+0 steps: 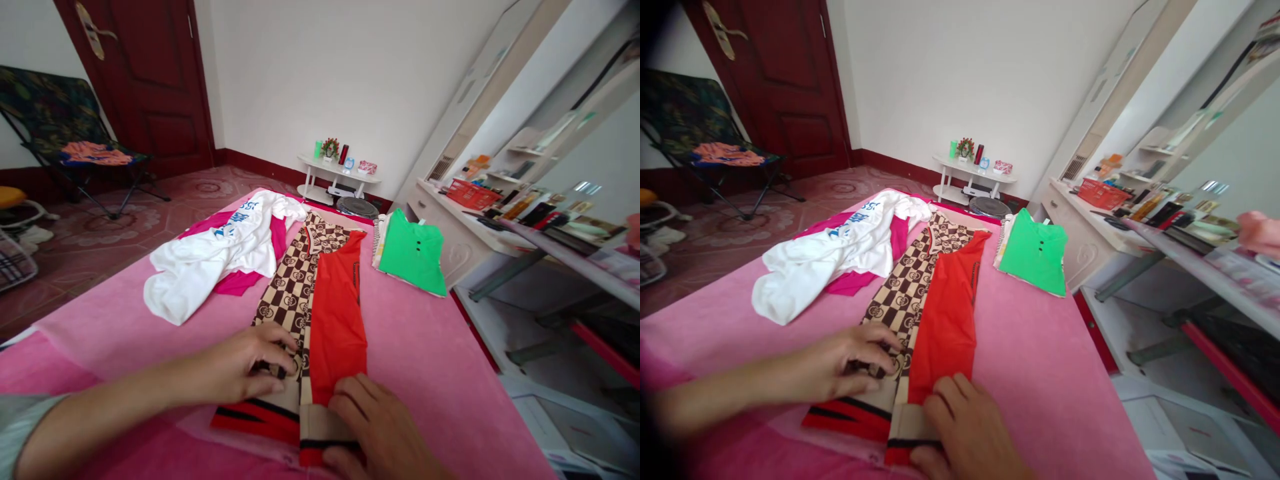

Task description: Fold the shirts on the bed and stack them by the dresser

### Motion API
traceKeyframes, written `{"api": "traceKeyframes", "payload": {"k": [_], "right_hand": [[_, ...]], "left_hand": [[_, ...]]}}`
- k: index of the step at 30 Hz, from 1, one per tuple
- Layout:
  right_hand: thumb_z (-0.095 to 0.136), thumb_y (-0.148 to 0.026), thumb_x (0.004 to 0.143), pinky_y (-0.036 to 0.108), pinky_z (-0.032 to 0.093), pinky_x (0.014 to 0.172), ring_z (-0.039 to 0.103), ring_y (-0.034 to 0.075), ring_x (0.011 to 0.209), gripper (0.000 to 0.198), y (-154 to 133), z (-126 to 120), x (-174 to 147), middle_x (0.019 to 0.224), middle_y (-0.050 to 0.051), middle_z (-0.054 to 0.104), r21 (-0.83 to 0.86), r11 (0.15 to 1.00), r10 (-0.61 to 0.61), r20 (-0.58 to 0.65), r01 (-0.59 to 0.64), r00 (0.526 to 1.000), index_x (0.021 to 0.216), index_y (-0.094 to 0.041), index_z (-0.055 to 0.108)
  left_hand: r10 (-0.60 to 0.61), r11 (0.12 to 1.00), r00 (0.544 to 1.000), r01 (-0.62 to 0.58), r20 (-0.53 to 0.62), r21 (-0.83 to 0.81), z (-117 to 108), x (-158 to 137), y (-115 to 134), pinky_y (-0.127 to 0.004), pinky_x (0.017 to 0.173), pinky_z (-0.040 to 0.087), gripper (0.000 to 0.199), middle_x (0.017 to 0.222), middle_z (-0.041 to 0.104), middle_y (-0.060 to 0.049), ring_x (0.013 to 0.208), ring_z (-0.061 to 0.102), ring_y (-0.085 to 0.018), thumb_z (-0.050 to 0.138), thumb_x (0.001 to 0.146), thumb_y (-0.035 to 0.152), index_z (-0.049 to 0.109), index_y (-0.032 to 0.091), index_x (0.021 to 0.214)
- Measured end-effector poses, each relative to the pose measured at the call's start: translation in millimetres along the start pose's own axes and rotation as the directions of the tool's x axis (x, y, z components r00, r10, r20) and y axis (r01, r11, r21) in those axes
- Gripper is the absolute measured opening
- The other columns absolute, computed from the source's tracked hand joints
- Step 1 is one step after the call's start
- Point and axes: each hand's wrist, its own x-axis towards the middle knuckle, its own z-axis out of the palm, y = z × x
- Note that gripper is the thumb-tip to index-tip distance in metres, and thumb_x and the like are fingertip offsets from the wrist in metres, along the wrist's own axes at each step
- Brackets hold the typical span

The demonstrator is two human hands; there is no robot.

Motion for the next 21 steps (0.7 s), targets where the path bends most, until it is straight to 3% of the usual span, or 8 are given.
{"api": "traceKeyframes", "payload": {"k": [3, 7, 10, 13, 16, 18, 21], "right_hand": [[0.071, -0.049, 0.069, 0.031, 0.042, 0.067, 0.054, 0.021, 0.080, 0.042, -8, 3, 5, 0.092, 0.004, 0.061, 0.010, 0.996, 0.084, 0.022, -0.084, 0.996, 0.095, -0.020, 0.056], [0.058, -0.020, 0.079, 0.029, 0.037, 0.064, 0.051, 0.019, 0.075, 0.005, -14, 10, 13, 0.084, 0.003, 0.059, -0.004, 0.995, 0.104, 0.012, -0.104, 0.994, 0.082, -0.021, 0.055], [0.049, -0.012, 0.079, 0.026, 0.035, 0.061, 0.050, 0.015, 0.070, 0.010, -10, 8, 19, 0.077, 0.001, 0.057, 0.153, 0.967, 0.207, -0.019, -0.202, 0.978, 0.075, -0.020, 0.051], [0.046, -0.012, 0.080, 0.023, 0.036, 0.060, 0.049, 0.012, 0.065, 0.012, -5, 0, 25, 0.071, -0.001, 0.055, 0.452, 0.827, 0.397, -0.047, -0.334, 0.917, 0.071, -0.020, 0.046], [0.040, -0.017, 0.086, 0.021, 0.039, 0.059, 0.052, 0.011, 0.065, 0.011, -11, -5, 32, 0.078, 0.000, 0.059, 0.696, 0.643, 0.488, -0.049, -0.321, 0.872, 0.075, -0.020, 0.044], [0.041, -0.017, 0.086, 0.021, 0.041, 0.061, 0.054, 0.011, 0.068, 0.009, -22, -5, 36, 0.084, 0.002, 0.061, 0.719, 0.634, 0.455, -0.049, -0.285, 0.889, 0.078, -0.020, 0.045], [0.048, -0.015, 0.080, 0.022, 0.045, 0.069, 0.058, 0.013, 0.078, 0.005, -39, -4, 40, 0.090, 0.003, 0.064, 0.593, 0.793, 0.239, -0.093, -0.139, 0.967, 0.080, -0.020, 0.050]], "left_hand": [[0.045, 0.999, 0.997, -0.045, 0.061, 0.000, 2, -14, 18, -0.034, 0.103, 0.040, 0.041, 0.130, 0.052, -0.002, 0.117, 0.052, -0.023, 0.068, 0.078, 0.026, 0.062, 0.036, 0.118], [0.057, 0.998, 0.996, -0.059, 0.067, 0.025, 4, -21, 27, -0.037, 0.105, 0.038, 0.043, 0.134, 0.050, 0.000, 0.120, 0.049, -0.025, 0.068, 0.078, 0.028, 0.061, 0.039, 0.118], [0.008, 0.999, 0.995, -0.013, 0.099, 0.051, 7, -24, 27, -0.038, 0.106, 0.036, 0.047, 0.137, 0.048, 0.001, 0.123, 0.047, -0.025, 0.066, 0.078, 0.027, 0.058, 0.042, 0.122], [-0.005, 1.000, 0.996, 0.003, 0.090, 0.028, 8, -27, 26, -0.039, 0.107, 0.035, 0.045, 0.139, 0.047, 0.002, 0.125, 0.045, -0.026, 0.067, 0.078, 0.027, 0.060, 0.040, 0.120], [0.013, 1.000, 0.998, -0.011, 0.066, -0.021, 9, -29, 26, -0.037, 0.106, 0.036, 0.037, 0.138, 0.048, -0.001, 0.125, 0.045, -0.026, 0.067, 0.077, 0.028, 0.065, 0.035, 0.114], [0.027, 0.997, 0.999, -0.024, 0.044, -0.072, 10, -31, 24, -0.034, 0.102, 0.039, 0.026, 0.131, 0.054, -0.003, 0.119, 0.050, -0.024, 0.065, 0.080, 0.028, 0.068, 0.029, 0.105], [-0.008, 0.989, 1.000, 0.006, -0.013, -0.150, 6, -30, 20, -0.027, 0.088, 0.047, 0.014, 0.106, 0.065, -0.004, 0.096, 0.061, -0.018, 0.056, 0.086, 0.025, 0.069, 0.021, 0.090]]}}
